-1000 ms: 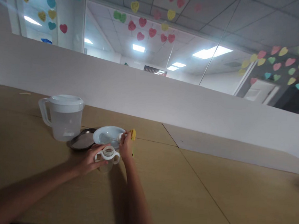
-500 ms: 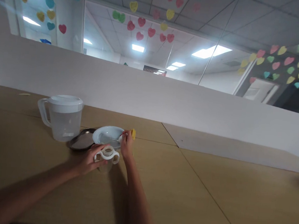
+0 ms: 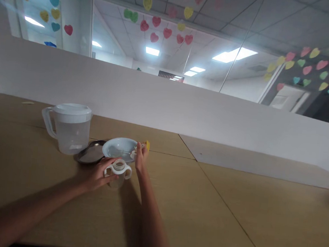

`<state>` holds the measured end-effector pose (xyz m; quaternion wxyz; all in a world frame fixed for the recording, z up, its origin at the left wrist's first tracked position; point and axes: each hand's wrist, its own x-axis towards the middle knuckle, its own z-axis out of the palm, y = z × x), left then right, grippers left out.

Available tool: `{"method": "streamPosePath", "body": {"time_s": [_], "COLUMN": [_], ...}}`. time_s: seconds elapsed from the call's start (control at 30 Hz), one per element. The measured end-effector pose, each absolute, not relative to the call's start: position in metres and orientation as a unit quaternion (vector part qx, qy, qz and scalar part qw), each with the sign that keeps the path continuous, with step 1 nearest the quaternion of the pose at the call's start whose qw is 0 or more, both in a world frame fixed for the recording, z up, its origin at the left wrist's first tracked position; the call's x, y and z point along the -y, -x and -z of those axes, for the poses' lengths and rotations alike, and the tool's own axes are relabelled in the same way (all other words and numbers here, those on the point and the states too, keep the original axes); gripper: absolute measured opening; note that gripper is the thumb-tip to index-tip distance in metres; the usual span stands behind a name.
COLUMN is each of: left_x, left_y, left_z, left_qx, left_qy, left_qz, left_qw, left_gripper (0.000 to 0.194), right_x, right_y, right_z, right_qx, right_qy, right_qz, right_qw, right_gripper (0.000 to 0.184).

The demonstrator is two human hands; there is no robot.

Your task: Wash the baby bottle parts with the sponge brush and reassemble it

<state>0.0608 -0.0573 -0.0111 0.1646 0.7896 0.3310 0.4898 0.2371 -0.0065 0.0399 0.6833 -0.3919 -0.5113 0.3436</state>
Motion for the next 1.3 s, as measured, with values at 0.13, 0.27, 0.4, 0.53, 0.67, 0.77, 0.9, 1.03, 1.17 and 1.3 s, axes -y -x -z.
{"method": "streamPosePath", "body": {"time_s": [0.13,0.27,0.4,0.53,0.67,0.77,0.9,1.03,1.17,1.3], "left_x": [0.056,0.056,0.057,0.057,0.055,0.055,0.056,0.056,0.057,0.058], "left_y": [-0.060,-0.060,-0.061,-0.061,-0.061,-0.061,-0.062,-0.061,-0.061,-0.062], "left_z": [0.012,0.014,0.012,0.012,0.014,0.015,0.014,0.013,0.011,0.009], "left_qx": [-0.332,-0.335,-0.332,-0.331,-0.333,-0.331,-0.336,-0.330,-0.323,-0.325], "left_qy": [-0.794,-0.791,-0.791,-0.791,-0.791,-0.793,-0.788,-0.795,-0.795,-0.791], "left_qz": [-0.484,-0.484,-0.487,-0.488,-0.486,-0.485,-0.490,-0.482,-0.484,-0.485], "left_qw": [0.161,0.166,0.165,0.165,0.164,0.162,0.162,0.165,0.169,0.183], "left_gripper": [0.057,0.057,0.057,0.057,0.057,0.057,0.058,0.060,0.059,0.059], "right_x": [0.001,-0.001,0.001,-0.001,-0.009,-0.015,-0.021,-0.021,-0.018,-0.016], "right_y": [-0.241,-0.245,-0.246,-0.246,-0.245,-0.243,-0.241,-0.241,-0.241,-0.240], "right_z": [-0.037,-0.037,-0.037,-0.033,-0.025,-0.019,-0.015,-0.016,-0.021,-0.027], "right_qx": [0.470,0.464,0.507,0.579,0.647,0.693,0.728,0.777,0.800,0.810], "right_qy": [0.399,0.406,0.419,0.450,0.485,0.470,0.467,0.466,0.478,0.506], "right_qz": [-0.370,-0.369,-0.325,-0.226,-0.100,-0.078,-0.086,-0.089,-0.066,-0.063], "right_qw": [0.695,0.696,0.679,0.641,0.580,0.541,0.494,0.414,0.355,0.289], "right_gripper": [0.047,0.045,0.043,0.043,0.033,0.025,0.020,0.022,0.019,0.023]}}
